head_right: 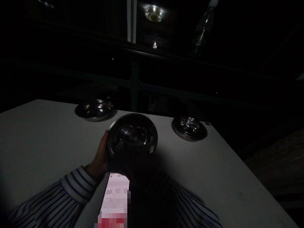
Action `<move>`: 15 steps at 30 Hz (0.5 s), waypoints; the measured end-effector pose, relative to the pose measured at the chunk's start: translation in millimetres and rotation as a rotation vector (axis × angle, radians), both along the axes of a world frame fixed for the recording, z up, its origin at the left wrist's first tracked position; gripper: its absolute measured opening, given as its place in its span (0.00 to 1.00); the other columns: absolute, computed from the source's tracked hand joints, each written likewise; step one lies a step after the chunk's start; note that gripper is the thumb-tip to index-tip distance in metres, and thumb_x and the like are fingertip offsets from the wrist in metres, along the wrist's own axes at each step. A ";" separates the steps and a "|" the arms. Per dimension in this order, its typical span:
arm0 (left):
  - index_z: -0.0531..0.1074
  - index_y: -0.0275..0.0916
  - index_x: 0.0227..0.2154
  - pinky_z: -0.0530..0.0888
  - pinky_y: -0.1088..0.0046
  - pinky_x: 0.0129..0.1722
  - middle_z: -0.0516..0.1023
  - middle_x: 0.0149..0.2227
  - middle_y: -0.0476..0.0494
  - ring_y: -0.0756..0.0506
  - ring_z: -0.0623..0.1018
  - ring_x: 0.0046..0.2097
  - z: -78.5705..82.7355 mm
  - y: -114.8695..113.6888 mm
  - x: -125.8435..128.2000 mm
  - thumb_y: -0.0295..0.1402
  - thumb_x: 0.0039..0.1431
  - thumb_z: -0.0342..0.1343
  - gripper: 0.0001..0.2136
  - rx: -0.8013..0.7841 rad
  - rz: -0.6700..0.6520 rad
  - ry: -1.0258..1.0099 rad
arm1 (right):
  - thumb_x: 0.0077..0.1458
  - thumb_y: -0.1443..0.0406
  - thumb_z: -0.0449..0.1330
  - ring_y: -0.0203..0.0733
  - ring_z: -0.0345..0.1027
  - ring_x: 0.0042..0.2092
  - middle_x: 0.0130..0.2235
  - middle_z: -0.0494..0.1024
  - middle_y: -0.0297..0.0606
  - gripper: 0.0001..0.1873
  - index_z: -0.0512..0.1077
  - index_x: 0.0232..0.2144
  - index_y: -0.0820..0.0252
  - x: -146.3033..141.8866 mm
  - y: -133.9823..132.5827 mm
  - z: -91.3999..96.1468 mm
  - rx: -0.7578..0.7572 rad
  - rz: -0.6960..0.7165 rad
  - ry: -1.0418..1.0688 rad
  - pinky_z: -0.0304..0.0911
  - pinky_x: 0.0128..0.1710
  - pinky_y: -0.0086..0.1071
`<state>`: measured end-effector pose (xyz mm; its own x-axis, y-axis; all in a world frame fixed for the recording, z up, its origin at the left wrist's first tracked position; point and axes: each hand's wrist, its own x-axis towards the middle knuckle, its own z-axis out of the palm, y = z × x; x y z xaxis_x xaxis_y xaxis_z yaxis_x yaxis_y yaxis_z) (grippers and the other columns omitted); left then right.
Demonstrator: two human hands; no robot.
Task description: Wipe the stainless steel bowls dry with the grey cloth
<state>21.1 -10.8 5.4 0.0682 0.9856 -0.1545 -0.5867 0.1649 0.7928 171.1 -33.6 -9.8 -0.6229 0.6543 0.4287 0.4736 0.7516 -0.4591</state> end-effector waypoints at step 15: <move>0.77 0.40 0.31 0.66 0.61 0.53 0.81 0.35 0.46 0.39 0.71 0.52 9.6 -5.4 1.5 0.49 0.51 0.51 0.18 0.054 0.065 -0.150 | 0.55 0.68 0.54 0.47 0.63 0.52 0.51 0.71 0.45 0.18 0.67 0.49 0.61 6.3 -8.2 8.3 0.361 0.003 -0.307 0.59 0.52 0.43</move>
<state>22.5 -16.3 15.0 0.0227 0.9953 -0.0943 -0.7075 0.0826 0.7019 177.5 -41.8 -1.4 -0.7582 0.4952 0.4242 0.5440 0.8390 -0.0072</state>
